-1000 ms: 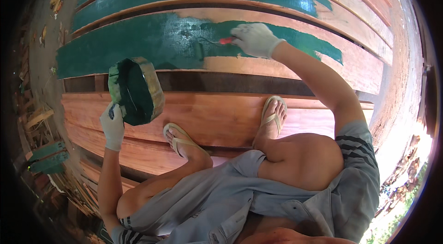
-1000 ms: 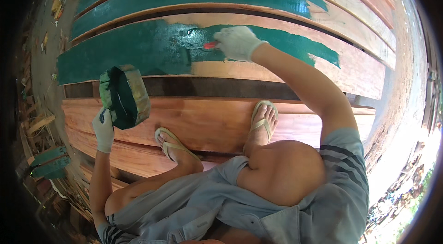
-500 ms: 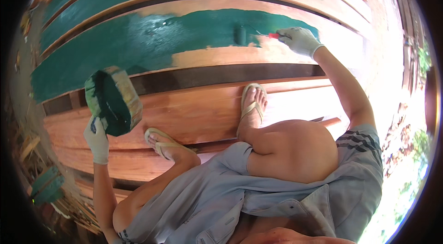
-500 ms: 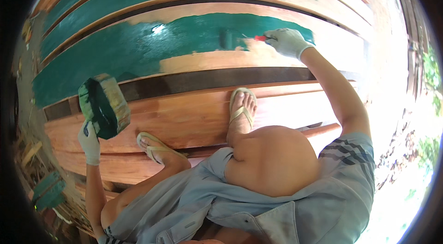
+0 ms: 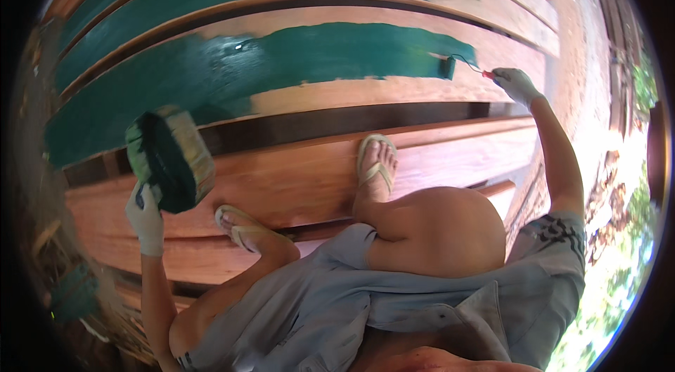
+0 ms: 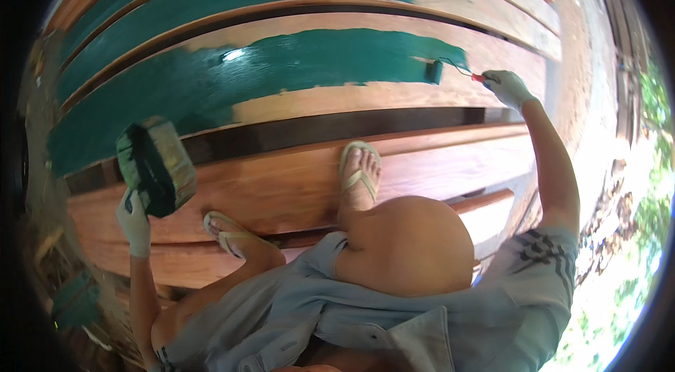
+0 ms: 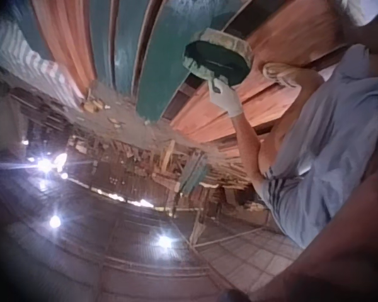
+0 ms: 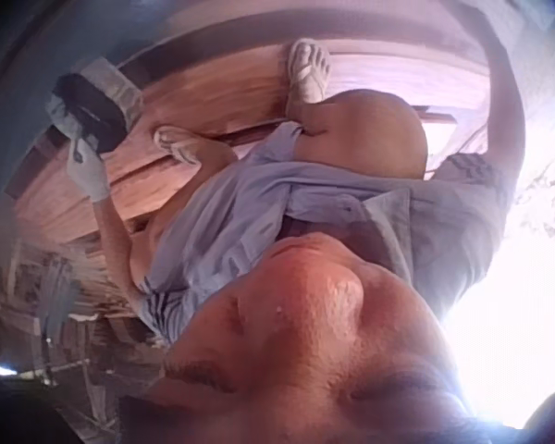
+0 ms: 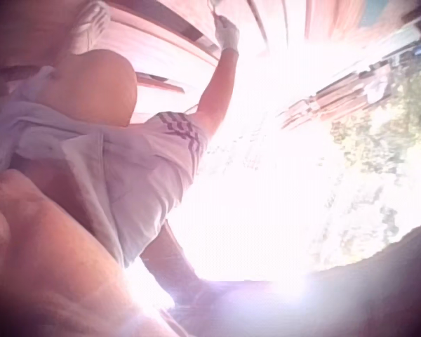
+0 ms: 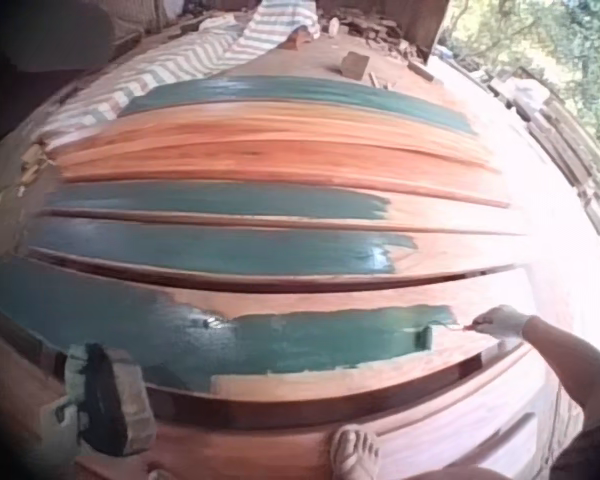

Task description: The person paints wooden planks green using a paint roller and a small container of paint. They repeatedly dip the roller into the paint and apply it to the surface of the planks, moving along the length of each plank.

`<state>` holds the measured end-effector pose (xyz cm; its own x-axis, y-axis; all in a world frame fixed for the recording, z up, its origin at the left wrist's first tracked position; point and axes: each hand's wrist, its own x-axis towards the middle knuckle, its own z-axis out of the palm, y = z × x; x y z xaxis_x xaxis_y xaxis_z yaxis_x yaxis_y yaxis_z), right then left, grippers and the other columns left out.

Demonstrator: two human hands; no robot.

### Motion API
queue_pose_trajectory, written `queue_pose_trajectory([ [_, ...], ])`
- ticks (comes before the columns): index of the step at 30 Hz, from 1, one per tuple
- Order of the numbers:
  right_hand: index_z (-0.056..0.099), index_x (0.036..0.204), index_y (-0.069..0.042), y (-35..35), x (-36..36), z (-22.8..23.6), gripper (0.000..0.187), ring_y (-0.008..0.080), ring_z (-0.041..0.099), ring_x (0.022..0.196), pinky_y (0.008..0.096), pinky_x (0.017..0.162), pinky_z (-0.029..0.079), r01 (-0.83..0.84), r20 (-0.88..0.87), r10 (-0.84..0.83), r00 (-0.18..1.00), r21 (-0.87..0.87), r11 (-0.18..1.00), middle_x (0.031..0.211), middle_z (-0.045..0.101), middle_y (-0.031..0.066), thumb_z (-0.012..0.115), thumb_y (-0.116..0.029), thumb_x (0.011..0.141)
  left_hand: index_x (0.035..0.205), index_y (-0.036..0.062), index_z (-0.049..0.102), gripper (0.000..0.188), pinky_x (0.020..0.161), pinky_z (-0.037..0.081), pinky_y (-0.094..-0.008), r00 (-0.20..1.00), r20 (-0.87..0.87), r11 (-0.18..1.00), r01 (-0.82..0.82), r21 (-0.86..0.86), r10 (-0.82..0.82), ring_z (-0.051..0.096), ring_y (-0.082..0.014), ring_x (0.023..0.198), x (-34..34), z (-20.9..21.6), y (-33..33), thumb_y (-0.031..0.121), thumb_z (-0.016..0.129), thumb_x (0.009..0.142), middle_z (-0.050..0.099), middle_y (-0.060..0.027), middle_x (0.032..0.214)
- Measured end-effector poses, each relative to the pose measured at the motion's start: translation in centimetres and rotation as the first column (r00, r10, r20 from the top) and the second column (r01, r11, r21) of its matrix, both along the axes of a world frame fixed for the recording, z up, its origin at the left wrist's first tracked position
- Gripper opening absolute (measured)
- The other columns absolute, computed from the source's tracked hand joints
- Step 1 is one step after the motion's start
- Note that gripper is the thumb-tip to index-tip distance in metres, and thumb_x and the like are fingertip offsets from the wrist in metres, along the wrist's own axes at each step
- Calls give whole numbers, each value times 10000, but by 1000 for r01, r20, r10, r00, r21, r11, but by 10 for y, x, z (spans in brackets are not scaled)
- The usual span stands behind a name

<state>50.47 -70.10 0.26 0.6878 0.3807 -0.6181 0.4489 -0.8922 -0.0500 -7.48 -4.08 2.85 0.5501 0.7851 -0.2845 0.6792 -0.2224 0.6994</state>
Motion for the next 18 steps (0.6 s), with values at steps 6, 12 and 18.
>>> queue_pose_trajectory([
  [6, 743, 1170, -92, 178, -32, -19, 319, 388, 695, 971, 470, 863, 521, -84, -136, 133, 982, 318, 944, 1025, 738, 200, 575, -316, 1017, 1223, -102, 689, 298, 702, 481, -255, 998, -58, 1000, 2, 23, -1, 558, -68, 799, 11, 18, -6, 93, 554, 1042, 672, -1, 886],
  [12, 743, 1182, -135, 372, -75, -56, 361, 359, 684, 1082, 476, 926, 524, -445, 78, 476, 876, 510, 736, 1127, 744, 158, 510, -377, 1047, 1193, -95, 697, 283, 666, 456, -242, 998, -43, 999, -35, -18, 35, 527, -45, 760, 16, 21, -17, 77, 544, 1028, 649, 23, 844],
  [18, 753, 1187, -115, 502, -105, -75, 426, 322, 690, 1163, 452, 1002, 535, -522, 64, 559, 827, 459, 719, 1224, 740, 132, 455, -399, 1076, 1185, -89, 697, 278, 666, 454, -236, 996, -31, 995, -80, -56, 78, 524, -39, 762, 18, 26, -23, 82, 544, 1028, 648, 31, 843],
])
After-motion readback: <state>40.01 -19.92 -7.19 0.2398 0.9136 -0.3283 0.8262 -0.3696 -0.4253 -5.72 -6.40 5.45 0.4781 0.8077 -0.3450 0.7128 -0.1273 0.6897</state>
